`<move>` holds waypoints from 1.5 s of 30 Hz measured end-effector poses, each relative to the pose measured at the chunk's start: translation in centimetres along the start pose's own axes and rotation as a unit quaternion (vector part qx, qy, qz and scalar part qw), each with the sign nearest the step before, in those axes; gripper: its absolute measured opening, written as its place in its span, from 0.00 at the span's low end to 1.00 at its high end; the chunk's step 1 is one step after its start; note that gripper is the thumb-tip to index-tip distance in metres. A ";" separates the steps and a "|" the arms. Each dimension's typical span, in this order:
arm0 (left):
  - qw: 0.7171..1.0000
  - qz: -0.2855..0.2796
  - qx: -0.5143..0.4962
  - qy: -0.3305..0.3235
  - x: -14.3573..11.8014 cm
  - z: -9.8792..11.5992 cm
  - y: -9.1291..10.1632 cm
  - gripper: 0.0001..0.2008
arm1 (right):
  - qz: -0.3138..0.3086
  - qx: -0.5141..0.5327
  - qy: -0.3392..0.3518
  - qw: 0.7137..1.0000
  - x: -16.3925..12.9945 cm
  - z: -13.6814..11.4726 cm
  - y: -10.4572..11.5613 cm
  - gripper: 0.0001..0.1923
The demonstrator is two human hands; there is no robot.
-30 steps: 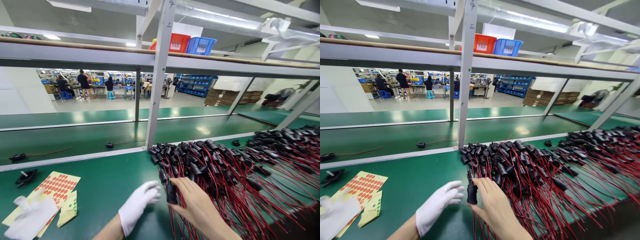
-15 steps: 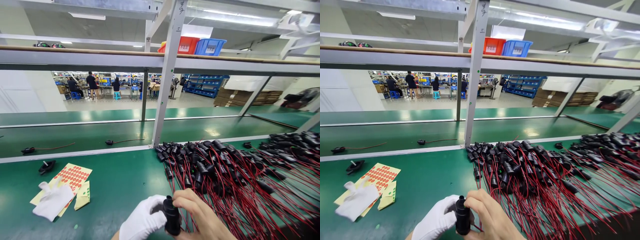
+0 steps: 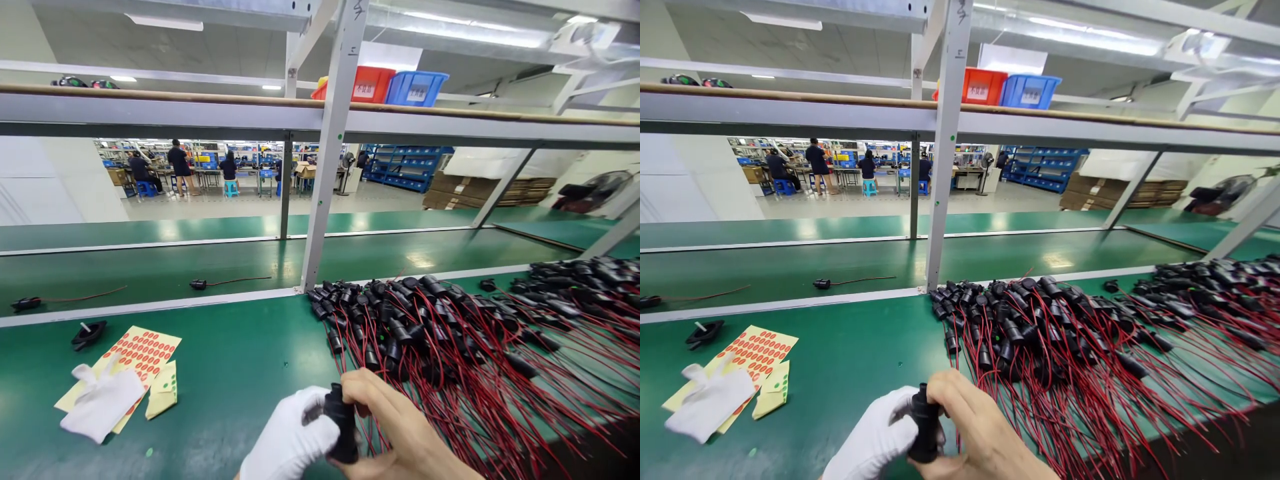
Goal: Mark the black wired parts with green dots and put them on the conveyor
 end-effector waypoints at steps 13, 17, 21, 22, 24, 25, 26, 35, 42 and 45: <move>0.874 -0.018 -0.483 0.040 0.5 -2.9 -3.4 0.25 | -0.049 0.329 -0.153 0.931 0.0 4.9 -1.6 0.23; 0.904 -0.008 -0.425 0.037 0.6 -2.6 -3.5 0.28 | -0.040 0.331 -0.151 0.930 -0.7 5.3 -1.6 0.23; 0.984 0.071 -0.164 -0.024 0.3 -1.0 -0.8 0.22 | -0.008 0.292 -0.069 0.954 -1.1 4.1 -0.2 0.21; 0.990 0.114 -0.073 -0.032 -0.1 -0.6 0.2 0.19 | 0.007 0.272 -0.050 0.961 -1.2 3.7 0.3 0.20; 0.978 0.186 0.081 -0.037 -0.9 0.1 1.8 0.15 | 0.035 0.229 -0.027 0.972 -1.3 2.7 1.3 0.18; 0.969 0.204 0.134 -0.048 -1.2 0.5 2.1 0.13 | 0.046 0.209 -0.021 0.977 -1.3 2.3 1.6 0.18; 0.960 0.205 0.175 -0.070 -1.4 1.0 2.2 0.12 | 0.054 0.191 -0.015 0.980 -1.3 1.8 1.9 0.19; 0.860 0.163 0.395 -0.280 -3.5 4.4 -0.2 0.25 | 0.036 0.183 -0.043 0.981 -1.1 1.7 0.8 0.25; 0.810 0.197 0.496 -0.243 -4.9 2.4 0.5 0.44 | 0.060 0.489 -0.151 0.857 -1.4 7.0 -2.6 0.29; 0.860 0.196 0.450 -0.142 -3.7 1.2 1.4 0.26 | 0.033 0.518 -0.146 0.842 -0.8 6.6 -3.9 0.30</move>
Point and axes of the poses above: each hand's wrist, its own x-axis towards the middle knuckle, its own y-axis out of the back of the hand, z = x × y, the point moved 9 cm from there along x, towards the middle knuckle, and after that the axes turned 14 degrees about -z, right-handed, at the moved point
